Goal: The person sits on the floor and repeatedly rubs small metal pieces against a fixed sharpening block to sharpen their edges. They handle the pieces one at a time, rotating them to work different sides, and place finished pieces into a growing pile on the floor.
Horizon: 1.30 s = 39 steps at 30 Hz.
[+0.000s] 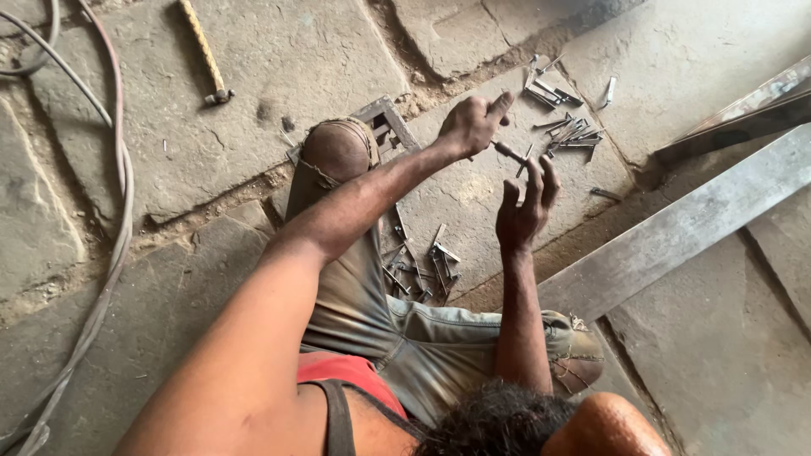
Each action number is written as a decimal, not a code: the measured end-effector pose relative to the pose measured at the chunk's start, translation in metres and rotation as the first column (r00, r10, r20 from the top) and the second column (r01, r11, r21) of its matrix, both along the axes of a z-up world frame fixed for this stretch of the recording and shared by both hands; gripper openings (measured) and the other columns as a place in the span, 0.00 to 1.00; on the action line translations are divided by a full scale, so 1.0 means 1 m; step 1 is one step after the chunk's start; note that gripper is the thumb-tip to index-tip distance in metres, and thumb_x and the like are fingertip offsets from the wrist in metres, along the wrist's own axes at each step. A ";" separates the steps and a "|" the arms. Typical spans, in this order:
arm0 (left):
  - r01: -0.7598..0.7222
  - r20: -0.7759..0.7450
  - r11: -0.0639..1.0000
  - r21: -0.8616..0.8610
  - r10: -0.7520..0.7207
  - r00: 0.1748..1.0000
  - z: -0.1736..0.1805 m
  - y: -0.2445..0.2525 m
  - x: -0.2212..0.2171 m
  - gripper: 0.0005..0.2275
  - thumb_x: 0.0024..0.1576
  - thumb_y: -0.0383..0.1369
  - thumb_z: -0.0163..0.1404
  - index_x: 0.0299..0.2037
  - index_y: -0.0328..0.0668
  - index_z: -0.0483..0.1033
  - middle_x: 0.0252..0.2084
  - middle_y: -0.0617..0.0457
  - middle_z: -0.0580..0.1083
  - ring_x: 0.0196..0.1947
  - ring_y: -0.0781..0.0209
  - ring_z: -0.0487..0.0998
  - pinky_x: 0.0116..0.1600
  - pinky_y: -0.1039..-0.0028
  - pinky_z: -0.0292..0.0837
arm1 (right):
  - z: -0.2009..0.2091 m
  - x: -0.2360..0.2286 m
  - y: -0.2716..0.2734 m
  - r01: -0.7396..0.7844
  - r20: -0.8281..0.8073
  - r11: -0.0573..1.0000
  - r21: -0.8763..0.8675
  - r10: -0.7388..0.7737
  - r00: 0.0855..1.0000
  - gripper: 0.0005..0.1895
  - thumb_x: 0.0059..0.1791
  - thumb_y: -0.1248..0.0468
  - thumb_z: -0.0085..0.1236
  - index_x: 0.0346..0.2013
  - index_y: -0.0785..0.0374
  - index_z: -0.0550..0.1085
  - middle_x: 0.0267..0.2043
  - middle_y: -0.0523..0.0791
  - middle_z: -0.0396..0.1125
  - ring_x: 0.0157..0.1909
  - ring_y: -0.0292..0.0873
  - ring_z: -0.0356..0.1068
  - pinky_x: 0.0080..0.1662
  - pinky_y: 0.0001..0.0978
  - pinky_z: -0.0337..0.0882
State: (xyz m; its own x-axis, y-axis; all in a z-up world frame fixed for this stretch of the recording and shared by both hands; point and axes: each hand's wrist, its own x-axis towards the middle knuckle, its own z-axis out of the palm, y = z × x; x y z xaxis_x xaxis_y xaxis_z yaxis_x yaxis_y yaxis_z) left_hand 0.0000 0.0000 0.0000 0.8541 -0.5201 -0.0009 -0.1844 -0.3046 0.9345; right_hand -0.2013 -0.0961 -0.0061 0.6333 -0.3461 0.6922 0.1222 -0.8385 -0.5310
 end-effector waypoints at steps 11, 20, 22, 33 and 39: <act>0.303 0.645 0.950 -0.081 -0.182 0.743 0.027 0.006 -0.039 0.29 0.72 0.56 0.36 0.22 0.50 0.74 0.13 0.65 0.65 0.08 0.77 0.56 0.12 0.78 0.51 | 0.005 -0.006 0.006 -0.017 -0.112 0.693 0.721 0.141 0.984 0.29 0.66 0.45 0.27 0.44 0.66 0.69 0.34 0.50 0.69 0.31 0.43 0.67 0.34 0.33 0.74; 0.057 0.558 0.998 0.040 -0.070 0.827 0.014 -0.001 -0.028 0.25 0.69 0.56 0.35 0.22 0.55 0.69 0.11 0.64 0.62 0.07 0.76 0.51 0.09 0.75 0.46 | 0.031 -0.007 0.023 0.025 -0.091 0.539 0.842 0.096 0.991 0.22 0.60 0.51 0.48 0.62 0.61 0.63 0.31 0.43 0.63 0.30 0.36 0.64 0.34 0.32 0.71; -0.067 0.360 0.995 0.078 0.035 0.932 0.015 0.006 -0.022 0.26 0.67 0.58 0.36 0.20 0.54 0.68 0.11 0.64 0.63 0.07 0.76 0.51 0.10 0.75 0.44 | 0.034 -0.009 0.023 -0.019 -0.088 0.757 0.654 0.100 0.991 0.23 0.60 0.51 0.51 0.64 0.62 0.65 0.40 0.45 0.62 0.39 0.39 0.67 0.40 0.33 0.75; 0.177 0.693 0.984 -0.024 -0.112 0.712 0.004 0.008 -0.039 0.29 0.72 0.56 0.32 0.19 0.55 0.66 0.11 0.62 0.61 0.07 0.76 0.52 0.10 0.77 0.45 | -0.036 0.001 -0.003 0.175 -0.311 0.609 0.774 0.123 0.943 0.40 0.68 0.44 0.23 0.31 0.75 0.67 0.22 0.45 0.64 0.18 0.42 0.58 0.26 0.38 0.69; 0.211 0.568 0.973 0.098 -0.229 0.791 0.004 0.009 -0.035 0.30 0.70 0.58 0.30 0.17 0.55 0.64 0.10 0.65 0.57 0.07 0.73 0.50 0.11 0.74 0.41 | 0.005 -0.003 0.027 0.273 -0.359 0.356 0.894 0.201 0.912 0.30 0.63 0.44 0.31 0.58 0.65 0.72 0.26 0.44 0.66 0.24 0.38 0.64 0.29 0.35 0.68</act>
State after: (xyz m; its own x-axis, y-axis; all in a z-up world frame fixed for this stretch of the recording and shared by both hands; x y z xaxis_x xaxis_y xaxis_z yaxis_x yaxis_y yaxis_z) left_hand -0.0355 0.0089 0.0036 0.5660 -0.7013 0.4333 -0.7470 -0.2140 0.6295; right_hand -0.2044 -0.0695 -0.0012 0.6956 -0.6275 -0.3498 -0.2807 0.2108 -0.9364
